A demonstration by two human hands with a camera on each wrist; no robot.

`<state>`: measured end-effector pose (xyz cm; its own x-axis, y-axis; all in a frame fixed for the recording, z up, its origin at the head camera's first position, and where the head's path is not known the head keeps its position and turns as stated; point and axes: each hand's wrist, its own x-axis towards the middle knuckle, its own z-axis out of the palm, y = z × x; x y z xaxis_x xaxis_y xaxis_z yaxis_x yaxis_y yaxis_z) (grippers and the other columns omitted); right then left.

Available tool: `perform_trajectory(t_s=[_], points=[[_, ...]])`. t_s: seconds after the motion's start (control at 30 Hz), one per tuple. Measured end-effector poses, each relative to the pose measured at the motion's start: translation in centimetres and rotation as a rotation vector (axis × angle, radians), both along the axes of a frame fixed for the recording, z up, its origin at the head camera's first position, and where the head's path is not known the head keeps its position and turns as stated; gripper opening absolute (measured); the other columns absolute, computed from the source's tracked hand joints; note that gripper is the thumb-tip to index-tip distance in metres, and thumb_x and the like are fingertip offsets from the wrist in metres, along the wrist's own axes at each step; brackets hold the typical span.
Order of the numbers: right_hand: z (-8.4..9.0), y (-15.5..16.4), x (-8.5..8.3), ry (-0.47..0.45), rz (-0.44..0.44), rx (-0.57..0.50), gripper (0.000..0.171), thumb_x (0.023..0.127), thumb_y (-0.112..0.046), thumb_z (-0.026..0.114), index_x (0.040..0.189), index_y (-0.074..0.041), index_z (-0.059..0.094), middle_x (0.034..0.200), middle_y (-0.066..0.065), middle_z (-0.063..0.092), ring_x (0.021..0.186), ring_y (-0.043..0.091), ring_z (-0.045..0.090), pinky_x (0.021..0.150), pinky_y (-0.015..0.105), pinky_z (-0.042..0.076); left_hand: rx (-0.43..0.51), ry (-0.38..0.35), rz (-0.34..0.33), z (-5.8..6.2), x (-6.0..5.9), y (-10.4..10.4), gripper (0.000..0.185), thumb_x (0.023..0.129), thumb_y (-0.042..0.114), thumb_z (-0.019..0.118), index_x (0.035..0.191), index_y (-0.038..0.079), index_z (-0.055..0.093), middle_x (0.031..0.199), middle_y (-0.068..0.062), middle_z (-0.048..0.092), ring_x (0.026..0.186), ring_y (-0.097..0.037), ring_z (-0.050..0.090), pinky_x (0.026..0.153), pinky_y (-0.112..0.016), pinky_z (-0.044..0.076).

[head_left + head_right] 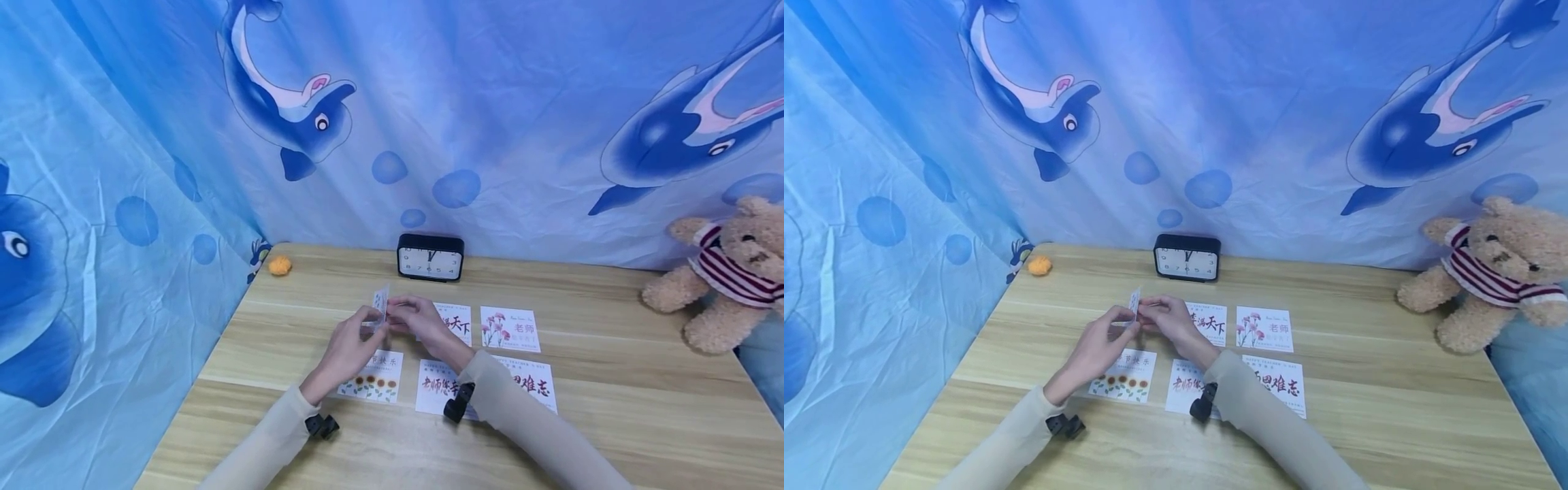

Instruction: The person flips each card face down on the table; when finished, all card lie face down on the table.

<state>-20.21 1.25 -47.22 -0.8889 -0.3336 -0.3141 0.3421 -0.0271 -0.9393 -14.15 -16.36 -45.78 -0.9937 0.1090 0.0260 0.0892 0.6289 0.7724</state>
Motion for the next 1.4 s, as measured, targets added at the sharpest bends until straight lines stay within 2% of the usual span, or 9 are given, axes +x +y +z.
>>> perform_trajectory(t_s=[0.13, 0.3, 0.43, 0.6, 0.8, 0.93, 1.1, 1.27, 1.4], points=[[-0.3, -0.1, -0.1, -0.001, 0.010, -0.005, 0.053, 0.097, -0.028, 0.075, 0.143, -0.007, 0.058, 0.136, 0.019, 0.068, 0.118, 0.028, 0.073, 0.108, 0.043, 0.058, 0.185, 0.073, -0.017, 0.1, -0.1, -0.2, 0.031, 0.103, 0.018, 0.065, 0.132, 0.009, 0.062, 0.135, -0.014, 0.069, 0.115, -0.031, 0.074, 0.099, -0.040, 0.063], [-0.4, -0.2, 0.0, 0.033, -0.014, 0.043, 0.072, 0.094, -0.037, 0.078, 0.152, -0.007, 0.048, 0.147, 0.022, 0.060, 0.129, 0.034, 0.066, 0.109, 0.044, 0.057, 0.363, 0.132, 0.013, 0.3, -0.3, -0.5, 0.034, 0.099, 0.002, 0.065, 0.132, 0.000, 0.060, 0.128, -0.022, 0.070, 0.112, -0.035, 0.073, 0.097, -0.026, 0.062], [-0.3, -0.1, 0.0, 0.069, -0.069, 0.160, 0.075, 0.090, -0.040, 0.081, 0.151, -0.009, 0.050, 0.145, 0.018, 0.062, 0.120, 0.029, 0.069, 0.100, 0.041, 0.061, 0.478, 0.128, 0.067, 0.4, -0.5, -0.9, 0.041, 0.096, -0.004, 0.066, 0.136, 0.000, 0.058, 0.126, -0.024, 0.070, 0.111, -0.037, 0.071, 0.094, -0.021, 0.061], [-0.2, 0.2, 0.1, 0.092, -0.135, 0.277, 0.063, 0.090, -0.033, 0.082, 0.145, -0.014, 0.058, 0.135, 0.012, 0.067, 0.104, 0.024, 0.071, 0.085, 0.036, 0.063, 0.548, 0.113, 0.129, 0.3, -0.9, -1.7, 0.049, 0.093, -0.007, 0.069, 0.139, 0.004, 0.059, 0.125, -0.023, 0.069, 0.105, -0.027, 0.072, 0.090, -0.021, 0.062], [-0.3, 0.6, 0.2, 0.107, -0.158, 0.336, 0.052, 0.089, -0.023, 0.081, 0.138, -0.017, 0.064, 0.129, 0.008, 0.068, 0.104, 0.022, 0.069, 0.088, 0.034, 0.061, 0.506, 0.081, 0.160, -0.1, -1.2, -2.7, 0.047, 0.093, -0.005, 0.070, 0.139, 0.005, 0.062, 0.127, -0.022, 0.067, 0.104, -0.020, 0.071, 0.092, -0.017, 0.060], [-0.3, 0.9, 0.2, 0.106, -0.158, 0.354, 0.052, 0.087, -0.018, 0.082, 0.137, -0.015, 0.065, 0.127, 0.009, 0.069, 0.106, 0.022, 0.068, 0.090, 0.034, 0.061, 0.466, 0.075, 0.180, -0.6, -1.5, -3.1, 0.048, 0.094, -0.004, 0.070, 0.140, 0.004, 0.062, 0.127, -0.023, 0.067, 0.107, -0.026, 0.071, 0.092, -0.015, 0.059], [-0.6, 1.0, 0.0, 0.097, -0.161, 0.389, 0.053, 0.086, -0.015, 0.081, 0.137, -0.018, 0.066, 0.123, 0.005, 0.070, 0.104, 0.019, 0.068, 0.087, 0.028, 0.059, 0.430, 0.052, 0.202, -1.2, -1.8, -3.4, 0.049, 0.093, -0.006, 0.068, 0.141, 0.002, 0.061, 0.127, -0.025, 0.067, 0.111, -0.035, 0.070, 0.093, -0.016, 0.059], [-0.9, 1.3, 0.1, 0.093, -0.153, 0.388, 0.052, 0.085, -0.012, 0.080, 0.135, -0.015, 0.067, 0.117, 0.005, 0.071, 0.100, 0.017, 0.066, 0.083, 0.026, 0.059, 0.368, -0.009, 0.221, -1.6, -2.1, -3.6, 0.050, 0.092, -0.005, 0.070, 0.140, 0.002, 0.062, 0.129, -0.023, 0.067, 0.116, -0.037, 0.070, 0.095, -0.021, 0.061], [-1.0, 1.5, 0.1, 0.076, -0.123, 0.388, 0.047, 0.089, -0.014, 0.075, 0.135, -0.014, 0.067, 0.113, 0.004, 0.070, 0.094, 0.016, 0.068, 0.081, 0.027, 0.060, 0.297, -0.033, 0.239, -2.0, -2.4, -3.7, 0.051, 0.090, -0.005, 0.072, 0.140, 0.002, 0.063, 0.130, -0.022, 0.068, 0.116, -0.037, 0.070, 0.096, -0.030, 0.063]])
